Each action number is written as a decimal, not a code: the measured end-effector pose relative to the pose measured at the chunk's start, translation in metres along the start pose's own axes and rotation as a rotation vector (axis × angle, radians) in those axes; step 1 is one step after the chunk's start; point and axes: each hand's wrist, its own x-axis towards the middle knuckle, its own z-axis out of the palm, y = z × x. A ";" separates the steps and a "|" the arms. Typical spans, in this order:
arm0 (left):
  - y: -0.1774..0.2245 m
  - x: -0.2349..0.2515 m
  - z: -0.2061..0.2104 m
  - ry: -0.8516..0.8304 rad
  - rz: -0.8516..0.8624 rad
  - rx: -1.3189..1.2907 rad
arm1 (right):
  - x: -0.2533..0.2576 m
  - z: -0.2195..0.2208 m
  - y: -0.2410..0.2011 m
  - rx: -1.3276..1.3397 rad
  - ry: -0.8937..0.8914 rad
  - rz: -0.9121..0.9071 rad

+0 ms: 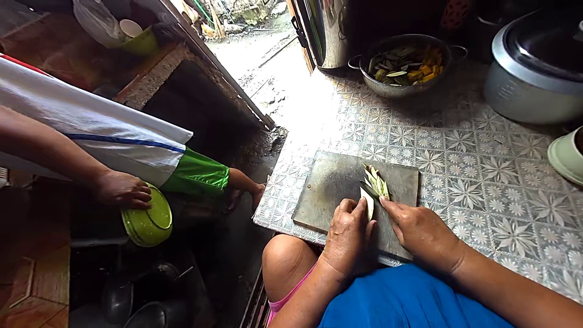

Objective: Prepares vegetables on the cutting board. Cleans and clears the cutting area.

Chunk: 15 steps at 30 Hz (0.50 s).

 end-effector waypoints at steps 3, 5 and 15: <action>-0.001 0.001 0.002 0.050 -0.026 -0.034 | -0.011 -0.001 0.000 -0.035 0.078 -0.041; -0.001 0.005 0.007 0.080 -0.016 -0.054 | -0.014 -0.002 0.001 -0.057 0.146 -0.068; -0.003 0.010 0.013 0.101 0.026 -0.054 | -0.011 -0.009 -0.004 -0.139 0.078 -0.106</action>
